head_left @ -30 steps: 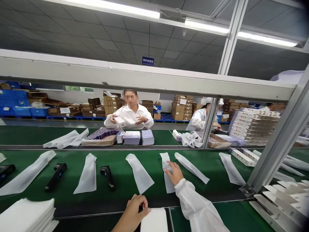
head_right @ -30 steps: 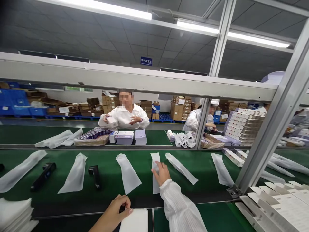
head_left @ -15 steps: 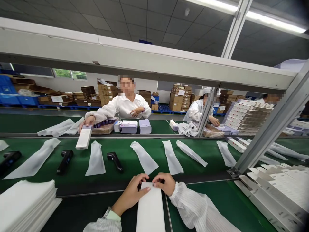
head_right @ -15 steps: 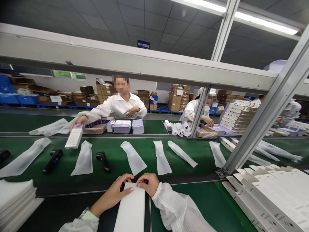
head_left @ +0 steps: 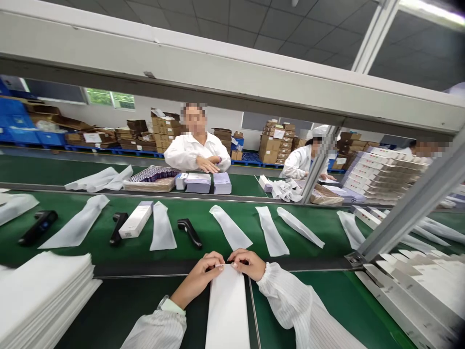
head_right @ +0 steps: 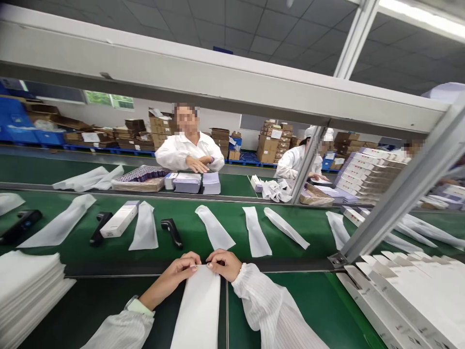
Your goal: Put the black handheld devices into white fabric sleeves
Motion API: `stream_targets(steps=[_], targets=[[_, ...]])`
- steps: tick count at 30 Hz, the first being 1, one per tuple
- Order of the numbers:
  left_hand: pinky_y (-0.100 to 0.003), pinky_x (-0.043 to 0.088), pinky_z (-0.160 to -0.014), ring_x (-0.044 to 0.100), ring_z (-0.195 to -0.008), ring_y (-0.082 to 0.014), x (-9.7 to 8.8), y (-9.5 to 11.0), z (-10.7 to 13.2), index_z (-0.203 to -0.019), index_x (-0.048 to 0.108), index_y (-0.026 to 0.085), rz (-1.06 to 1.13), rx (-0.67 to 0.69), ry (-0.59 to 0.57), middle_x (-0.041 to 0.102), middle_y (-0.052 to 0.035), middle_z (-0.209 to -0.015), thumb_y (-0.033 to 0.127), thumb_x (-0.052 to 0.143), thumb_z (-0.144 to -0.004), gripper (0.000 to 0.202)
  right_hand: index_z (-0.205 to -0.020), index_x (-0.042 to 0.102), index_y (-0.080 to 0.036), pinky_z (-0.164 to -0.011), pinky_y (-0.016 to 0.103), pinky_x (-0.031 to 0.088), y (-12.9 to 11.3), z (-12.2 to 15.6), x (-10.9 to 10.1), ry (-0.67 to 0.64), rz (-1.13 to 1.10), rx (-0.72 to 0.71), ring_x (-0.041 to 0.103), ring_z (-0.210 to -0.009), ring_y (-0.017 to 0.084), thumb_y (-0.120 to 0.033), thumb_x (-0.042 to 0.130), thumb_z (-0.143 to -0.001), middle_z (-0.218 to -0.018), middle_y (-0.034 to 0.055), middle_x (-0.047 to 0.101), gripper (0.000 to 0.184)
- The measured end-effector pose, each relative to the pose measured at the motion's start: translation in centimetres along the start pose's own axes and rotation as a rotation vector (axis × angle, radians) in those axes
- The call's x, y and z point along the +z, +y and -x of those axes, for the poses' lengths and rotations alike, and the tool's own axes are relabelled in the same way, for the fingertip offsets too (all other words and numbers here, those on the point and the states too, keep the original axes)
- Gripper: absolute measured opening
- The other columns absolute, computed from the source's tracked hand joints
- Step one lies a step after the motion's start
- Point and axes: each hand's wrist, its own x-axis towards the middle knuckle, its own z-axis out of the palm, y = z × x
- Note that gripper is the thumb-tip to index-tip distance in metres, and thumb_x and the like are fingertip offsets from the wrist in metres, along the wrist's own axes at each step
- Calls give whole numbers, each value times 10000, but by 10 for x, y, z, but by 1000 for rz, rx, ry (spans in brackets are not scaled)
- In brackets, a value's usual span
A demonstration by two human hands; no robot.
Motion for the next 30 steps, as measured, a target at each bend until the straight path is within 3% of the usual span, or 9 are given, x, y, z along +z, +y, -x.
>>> stream_targets(steps=[4,7,10,12,15,20,25,27,30], targets=[[-272,313,-764,431,-874,-181,0,-2,0,-539,421,154,13,21,83,499,-46,-863,310,482,-743,263,-815,565,-160,-616,230,401,-7,-35,-1,40,45,23,514,-765,129,-370,433,-777,-860,50,560,250],[-287,300,-794,417,-903,-192,0,-4,1,-538,431,157,-16,31,159,509,-45,-875,295,519,-719,244,-877,548,-174,-706,269,398,-7,-72,15,36,140,45,513,-760,136,-355,482,-746,-837,40,547,233],[-269,327,-734,431,-818,-181,0,-5,2,-518,414,158,1,39,177,491,-33,-745,303,534,-709,268,-1007,502,-219,-764,343,365,-2,-103,38,40,289,117,485,-850,191,-402,550,-679,-894,50,514,379],[-250,337,-681,432,-757,-166,0,-5,2,-526,420,155,24,21,165,459,-22,-693,320,536,-708,272,-1049,476,-241,-816,395,317,3,-117,50,58,261,177,441,-939,238,-395,622,-604,-907,51,509,493],[-226,325,-631,415,-693,-139,0,-5,3,-603,472,151,23,-12,137,420,-5,-681,346,529,-720,234,-1057,459,-234,-862,406,280,12,-128,55,126,73,264,416,-998,244,-264,635,-600,-923,49,517,490],[-214,297,-614,366,-651,-113,-2,-10,1,-680,482,157,20,-7,134,385,15,-673,364,498,-747,218,-1210,253,-168,-695,342,431,24,-113,26,147,-250,365,559,-774,191,-269,493,-718,-793,46,554,556],[-212,294,-619,357,-652,-107,-2,-9,-1,-701,461,161,64,34,73,375,17,-702,369,470,-762,217,-1222,-15,-387,-648,368,464,3,-72,-13,107,-835,247,586,-753,188,-238,676,-544,-834,-24,526,979],[-212,302,-623,366,-665,-112,-1,-1,-1,-691,451,159,81,44,42,370,12,-714,377,458,-764,229,-1202,-25,-421,-631,385,468,-11,-61,-22,90,-883,251,593,-707,186,-212,712,-497,-800,-41,520,1041],[-215,315,-637,374,-683,-117,1,13,-1,-676,440,162,93,40,7,357,7,-724,374,450,-767,230,-1182,51,-402,-631,403,467,-25,-53,-27,102,-911,257,598,-661,182,-255,714,-513,-757,-48,529,954]])
